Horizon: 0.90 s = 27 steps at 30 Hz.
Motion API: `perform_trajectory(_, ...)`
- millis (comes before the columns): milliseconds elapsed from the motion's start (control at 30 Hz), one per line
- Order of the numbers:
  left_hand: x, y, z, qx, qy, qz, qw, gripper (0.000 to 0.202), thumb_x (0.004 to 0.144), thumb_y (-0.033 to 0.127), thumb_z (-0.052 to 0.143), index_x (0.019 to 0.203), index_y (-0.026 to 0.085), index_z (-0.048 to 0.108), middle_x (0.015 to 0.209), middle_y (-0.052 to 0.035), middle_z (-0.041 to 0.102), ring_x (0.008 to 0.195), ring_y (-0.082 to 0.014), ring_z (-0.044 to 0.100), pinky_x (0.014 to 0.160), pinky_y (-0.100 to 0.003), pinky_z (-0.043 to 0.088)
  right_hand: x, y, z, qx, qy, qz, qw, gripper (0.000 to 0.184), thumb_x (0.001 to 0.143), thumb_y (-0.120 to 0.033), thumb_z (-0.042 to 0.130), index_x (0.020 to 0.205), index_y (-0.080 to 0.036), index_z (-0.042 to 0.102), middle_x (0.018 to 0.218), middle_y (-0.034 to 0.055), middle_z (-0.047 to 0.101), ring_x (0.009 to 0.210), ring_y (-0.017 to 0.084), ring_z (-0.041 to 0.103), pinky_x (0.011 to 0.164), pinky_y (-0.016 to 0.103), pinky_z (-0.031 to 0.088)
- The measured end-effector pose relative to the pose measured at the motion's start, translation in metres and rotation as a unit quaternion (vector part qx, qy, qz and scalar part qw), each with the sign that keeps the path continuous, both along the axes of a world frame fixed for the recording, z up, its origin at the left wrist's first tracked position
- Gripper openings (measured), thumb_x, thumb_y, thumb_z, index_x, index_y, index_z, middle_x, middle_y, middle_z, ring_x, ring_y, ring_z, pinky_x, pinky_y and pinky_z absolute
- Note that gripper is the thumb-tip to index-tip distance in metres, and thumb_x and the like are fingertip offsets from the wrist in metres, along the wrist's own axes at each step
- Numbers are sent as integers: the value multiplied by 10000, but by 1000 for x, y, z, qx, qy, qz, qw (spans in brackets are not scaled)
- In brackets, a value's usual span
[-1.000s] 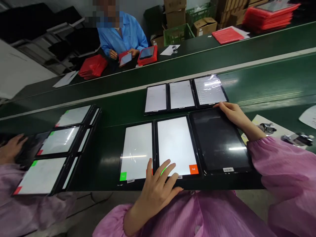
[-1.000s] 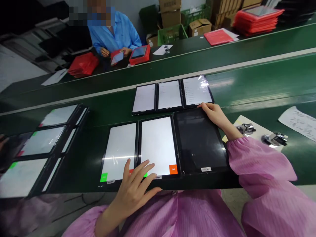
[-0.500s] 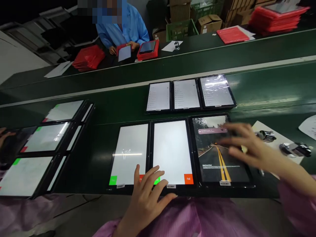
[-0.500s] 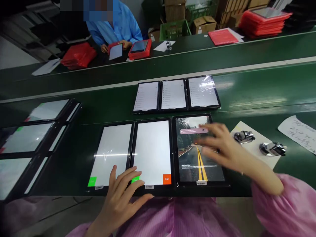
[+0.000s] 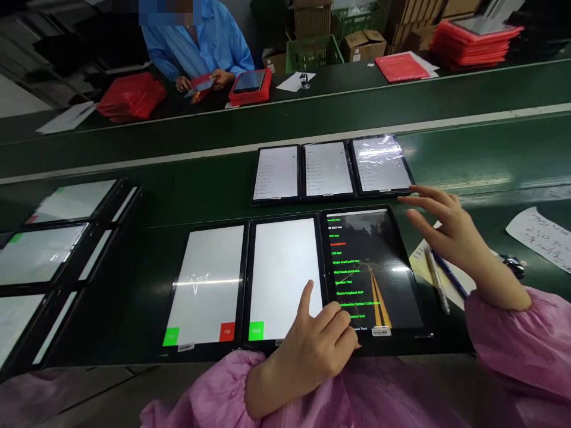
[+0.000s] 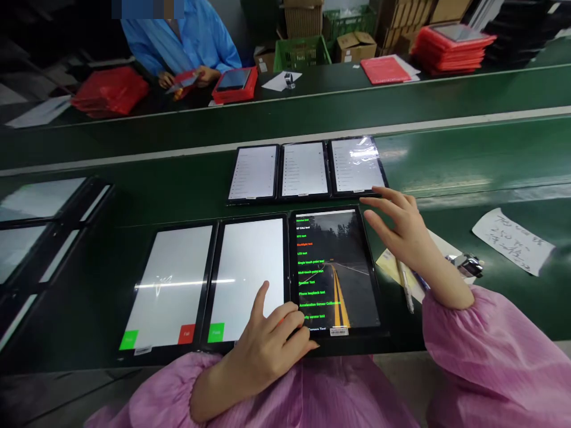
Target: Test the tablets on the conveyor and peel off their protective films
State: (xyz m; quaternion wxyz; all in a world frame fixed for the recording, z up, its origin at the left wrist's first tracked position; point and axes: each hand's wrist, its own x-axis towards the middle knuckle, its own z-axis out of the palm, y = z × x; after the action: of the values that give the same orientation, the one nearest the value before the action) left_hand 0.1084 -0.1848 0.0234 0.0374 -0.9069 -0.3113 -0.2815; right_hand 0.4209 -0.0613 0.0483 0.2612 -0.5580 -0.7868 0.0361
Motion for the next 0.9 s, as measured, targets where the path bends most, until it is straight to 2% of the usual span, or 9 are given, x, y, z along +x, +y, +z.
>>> perform_trajectory(167,-2,-1,5,9,25,-17,999,282,970,164,701,702,194,618,795,46,612,870,-130,601,1375,-605,70,-3,-52,13,50,40,5,998,272,1087,-439,534,1191,-293,738,1318,88,700,1208,330,671,981,514,560)
perform_trajectory(333,-5,16,25,71,95,-121,986,203,955,107,677,784,211,716,862,33,652,1003,-140,587,1373,-624,58,1,-98,16,47,52,-11,997,231,1049,-307,589,1232,-363,717,1289,63,705,1073,335,705,886,516,585)
perform_trajectory(400,-3,26,34,81,111,-149,979,200,968,119,666,812,222,735,858,39,662,992,-137,583,1376,-612,46,0,-100,10,41,44,19,998,256,1059,-302,565,1261,-370,707,1274,63,702,1060,318,697,872,494,578)
perform_trajectory(500,0,35,44,90,121,-160,976,199,970,136,671,803,228,731,841,44,672,965,-138,591,1376,-610,70,-10,-86,-7,44,-11,88,995,306,1106,-362,483,1324,-303,689,1334,100,671,1103,296,658,883,466,557)
perform_trajectory(633,-1,32,50,83,133,-152,976,167,947,155,706,792,217,712,827,44,669,935,-143,601,1373,-614,85,-21,-63,-25,60,-102,71,991,429,1137,-461,375,1359,-278,693,1484,146,587,1222,357,589,910,529,510)
perform_trajectory(700,-1,33,50,78,135,-152,976,178,946,147,701,781,212,697,811,47,653,904,-139,593,1372,-609,69,-21,-60,-24,68,-103,65,990,409,1134,-459,391,1369,-289,679,1527,142,554,1241,372,580,921,540,495)
perform_trajectory(767,1,43,52,81,130,-148,977,216,967,129,667,768,212,673,766,58,619,835,-132,567,1372,-590,72,-17,-64,-16,78,-67,64,993,389,1124,-387,433,1468,-310,599,1534,140,545,1232,359,594,940,527,492)
perform_trajectory(833,4,69,54,84,128,-130,980,251,1016,130,601,785,212,660,744,63,600,769,-129,546,1356,-573,160,-13,-74,-6,83,-25,47,995,464,1112,-308,455,1573,-359,487,1501,124,570,1213,334,621,951,497,509)
perform_trajectory(900,6,108,58,49,146,-86,984,250,1066,187,540,855,203,675,800,34,642,800,-148,593,1289,-584,305,-10,-88,2,73,9,21,997,510,1108,-263,456,1598,-406,450,1441,92,613,1196,296,650,958,448,540)
